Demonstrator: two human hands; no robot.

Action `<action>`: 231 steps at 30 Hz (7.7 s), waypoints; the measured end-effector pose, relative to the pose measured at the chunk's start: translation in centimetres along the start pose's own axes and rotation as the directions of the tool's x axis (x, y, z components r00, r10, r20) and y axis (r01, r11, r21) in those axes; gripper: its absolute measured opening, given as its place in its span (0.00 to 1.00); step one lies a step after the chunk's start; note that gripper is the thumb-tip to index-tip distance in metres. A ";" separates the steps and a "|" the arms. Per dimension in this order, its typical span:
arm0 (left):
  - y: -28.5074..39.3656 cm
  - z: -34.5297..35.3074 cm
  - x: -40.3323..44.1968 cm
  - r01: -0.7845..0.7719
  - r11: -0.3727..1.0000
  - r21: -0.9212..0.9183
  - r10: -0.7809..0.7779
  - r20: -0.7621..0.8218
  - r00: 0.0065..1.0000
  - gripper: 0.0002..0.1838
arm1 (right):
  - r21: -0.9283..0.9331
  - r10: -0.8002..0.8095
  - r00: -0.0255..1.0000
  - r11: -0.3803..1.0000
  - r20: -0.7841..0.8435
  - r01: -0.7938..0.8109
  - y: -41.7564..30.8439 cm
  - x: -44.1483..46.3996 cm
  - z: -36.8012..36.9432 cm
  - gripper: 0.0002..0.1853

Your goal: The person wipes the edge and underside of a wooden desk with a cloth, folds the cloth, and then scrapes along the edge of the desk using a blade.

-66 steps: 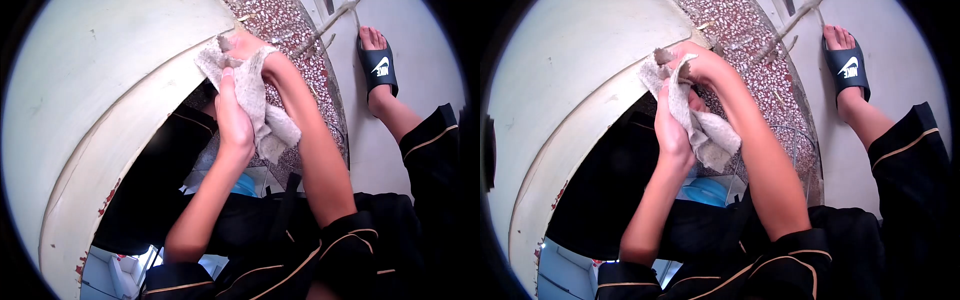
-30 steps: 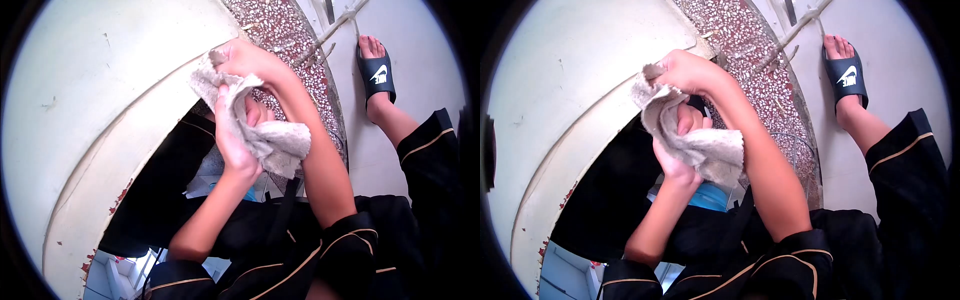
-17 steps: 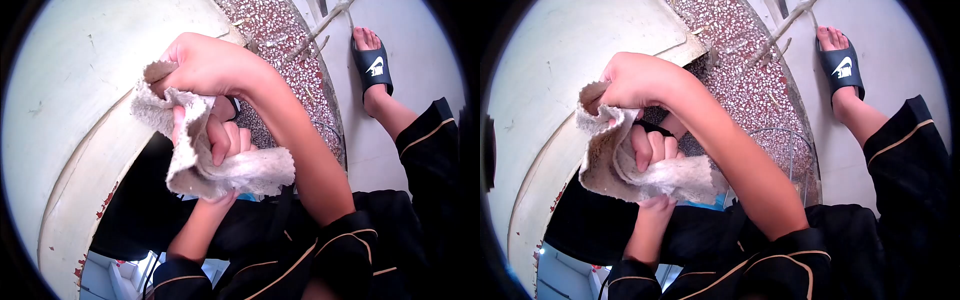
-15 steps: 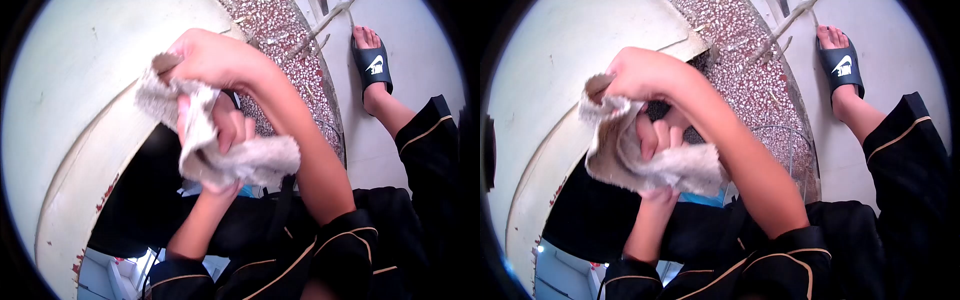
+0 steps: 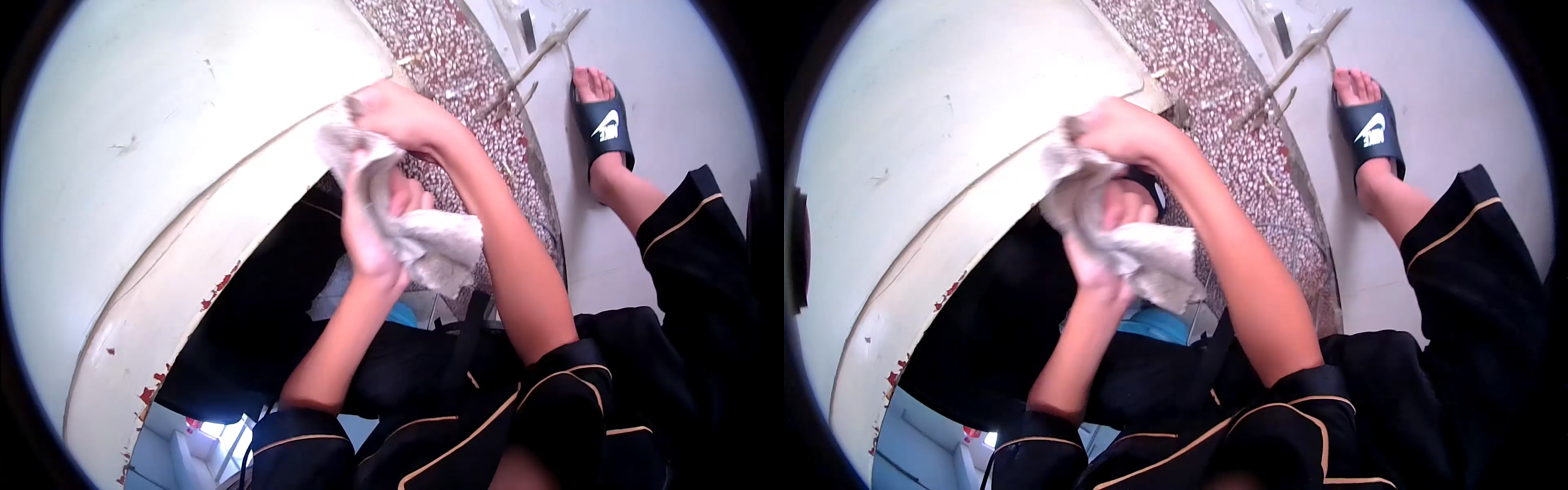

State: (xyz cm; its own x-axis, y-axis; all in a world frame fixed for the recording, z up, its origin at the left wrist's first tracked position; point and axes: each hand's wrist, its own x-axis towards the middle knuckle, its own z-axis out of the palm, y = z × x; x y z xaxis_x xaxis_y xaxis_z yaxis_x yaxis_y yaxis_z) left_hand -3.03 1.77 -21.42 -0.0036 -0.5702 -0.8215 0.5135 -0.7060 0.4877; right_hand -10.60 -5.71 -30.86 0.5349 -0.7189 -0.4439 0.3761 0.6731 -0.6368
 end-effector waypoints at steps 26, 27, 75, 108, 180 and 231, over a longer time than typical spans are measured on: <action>-0.5 0.1 1.4 -0.184 0.611 0.770 0.195 0.079 0.978 0.32 | -0.194 -0.222 0.969 0.951 0.105 0.239 0.0 -1.5 -3.6 0.04; 0.4 0.1 1.4 -0.152 0.481 0.863 0.084 0.128 0.988 0.32 | -0.076 -0.327 0.939 0.939 0.105 0.335 0.5 -1.5 -4.0 0.06; 5.4 5.3 1.5 -0.507 0.652 0.564 0.470 0.225 0.854 0.14 | -0.025 -0.521 0.823 0.848 -0.225 0.530 -4.9 -6.9 -8.2 0.46; 5.2 4.2 -1.4 -0.576 0.371 0.729 0.403 0.432 0.807 0.19 | -0.074 -0.447 0.895 0.892 -0.006 0.445 -7.4 -6.7 -5.7 0.20; 4.8 2.9 -0.5 -0.593 0.045 0.804 0.512 0.492 0.704 0.18 | -0.623 -0.270 0.962 0.746 0.039 0.235 -4.8 -4.9 -6.9 0.15; 0.2 3.2 2.0 -0.058 0.977 0.207 0.070 -0.050 0.996 0.24 | -0.236 -0.261 0.956 0.929 0.132 0.286 -0.3 -1.3 -2.6 0.05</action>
State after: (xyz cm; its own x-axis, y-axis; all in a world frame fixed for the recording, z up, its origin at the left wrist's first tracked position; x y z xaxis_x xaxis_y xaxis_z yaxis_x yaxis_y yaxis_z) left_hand -5.64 -0.87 -22.05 0.0751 -0.5964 -0.7992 0.3240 -0.7434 0.5852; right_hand -13.40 -5.48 -31.74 0.5130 -0.8404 -0.1751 0.3234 0.3782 -0.8674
